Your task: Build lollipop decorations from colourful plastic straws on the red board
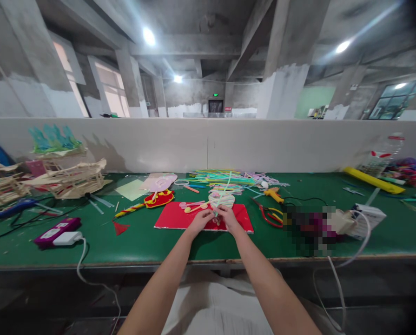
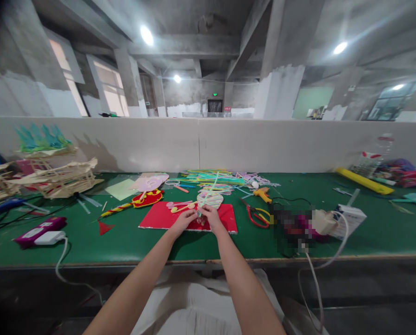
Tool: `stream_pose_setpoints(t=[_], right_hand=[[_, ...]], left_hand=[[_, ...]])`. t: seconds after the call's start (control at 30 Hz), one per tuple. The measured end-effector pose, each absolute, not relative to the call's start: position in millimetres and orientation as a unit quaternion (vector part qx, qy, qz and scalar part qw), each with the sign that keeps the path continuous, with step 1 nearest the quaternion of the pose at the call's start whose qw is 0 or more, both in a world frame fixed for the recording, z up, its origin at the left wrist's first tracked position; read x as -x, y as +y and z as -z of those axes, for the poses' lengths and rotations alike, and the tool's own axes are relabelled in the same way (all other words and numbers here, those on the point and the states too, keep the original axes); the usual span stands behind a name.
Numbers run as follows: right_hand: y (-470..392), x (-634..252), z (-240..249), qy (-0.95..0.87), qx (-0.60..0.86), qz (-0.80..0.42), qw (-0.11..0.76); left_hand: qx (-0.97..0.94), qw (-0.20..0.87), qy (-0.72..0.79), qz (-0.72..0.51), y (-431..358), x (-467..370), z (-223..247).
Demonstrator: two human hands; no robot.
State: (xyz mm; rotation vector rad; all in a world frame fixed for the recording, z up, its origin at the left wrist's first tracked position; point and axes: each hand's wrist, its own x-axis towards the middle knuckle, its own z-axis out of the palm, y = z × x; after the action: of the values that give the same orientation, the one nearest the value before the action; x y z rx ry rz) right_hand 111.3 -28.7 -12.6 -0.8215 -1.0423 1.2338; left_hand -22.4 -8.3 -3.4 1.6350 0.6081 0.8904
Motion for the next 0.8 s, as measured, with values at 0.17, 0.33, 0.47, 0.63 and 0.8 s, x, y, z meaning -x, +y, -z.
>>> stream_pose_setpoints(t=[0.17, 0.33, 0.47, 0.63, 0.8], right_hand=[[-28.9, -110.5, 12.2, -0.429, 0.378, -0.524, 0.631], [-29.4, -110.7, 11.2, -0.423, 0.375, -0.519, 0.641], [-31.1, -109.7, 10.0, -0.432, 0.395, -0.501, 0.637], [-32.8, -107.1, 10.6, -0.418, 0.406, -0.499, 0.641], [-28.2, -109.5, 13.7, -0.414, 0.408, -0.483, 0.654]], left_hand=[[-0.689, 0.564, 0.262, -0.372, -4.9, 22.8, 7.5], [-0.671, 0.554, 0.278, -0.407, -2.1, 23.9, 9.1], [-0.612, 0.565, 0.293, -0.469, -1.0, 25.7, 7.5], [-0.592, 0.559, 0.311, -0.490, -0.7, 25.4, 7.3], [-0.650, 0.510, 0.325, -0.460, -1.4, 23.0, 10.0]])
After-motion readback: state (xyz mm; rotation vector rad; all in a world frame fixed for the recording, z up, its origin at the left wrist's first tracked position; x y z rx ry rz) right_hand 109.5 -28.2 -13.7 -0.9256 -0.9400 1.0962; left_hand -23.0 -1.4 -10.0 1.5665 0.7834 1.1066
